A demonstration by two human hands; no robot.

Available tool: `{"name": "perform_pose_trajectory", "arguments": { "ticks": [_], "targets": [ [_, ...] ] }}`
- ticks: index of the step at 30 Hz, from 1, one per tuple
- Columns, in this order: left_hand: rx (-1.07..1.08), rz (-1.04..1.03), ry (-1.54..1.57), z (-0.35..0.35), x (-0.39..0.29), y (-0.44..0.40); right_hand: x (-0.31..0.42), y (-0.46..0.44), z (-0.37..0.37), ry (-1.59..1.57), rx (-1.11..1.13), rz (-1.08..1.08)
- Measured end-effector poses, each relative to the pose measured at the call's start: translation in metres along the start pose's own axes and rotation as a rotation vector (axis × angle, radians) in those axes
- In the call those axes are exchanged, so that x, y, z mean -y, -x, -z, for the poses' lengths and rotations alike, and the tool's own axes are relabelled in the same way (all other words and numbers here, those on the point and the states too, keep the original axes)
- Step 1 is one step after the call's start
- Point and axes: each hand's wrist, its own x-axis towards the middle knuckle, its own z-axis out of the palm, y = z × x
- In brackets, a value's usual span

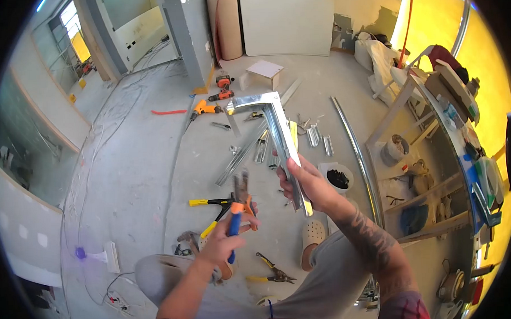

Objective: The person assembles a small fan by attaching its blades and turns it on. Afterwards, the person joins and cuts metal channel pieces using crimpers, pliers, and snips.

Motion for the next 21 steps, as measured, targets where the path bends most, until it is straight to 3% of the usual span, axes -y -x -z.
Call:
{"name": "perform_pose_trajectory", "arguments": {
  "ticks": [2,5,8,21],
  "targets": [
    [-0.130,-0.093,-0.635,-0.004,0.013,0.009,-0.001,0.000,-0.006,0.122,0.026,-0.007],
    [-0.136,-0.043,-0.775,-0.005,0.005,0.019,-0.008,-0.001,-0.012,0.236,0.085,-0.042],
    [-0.174,-0.108,-0.820,-0.015,-0.010,0.017,-0.015,0.001,-0.023,0.391,0.111,-0.065],
    [-0.169,-0.117,-0.771,-0.006,-0.011,0.024,-0.015,-0.002,-0.037,0.299,0.218,-0.145]
  ]
}}
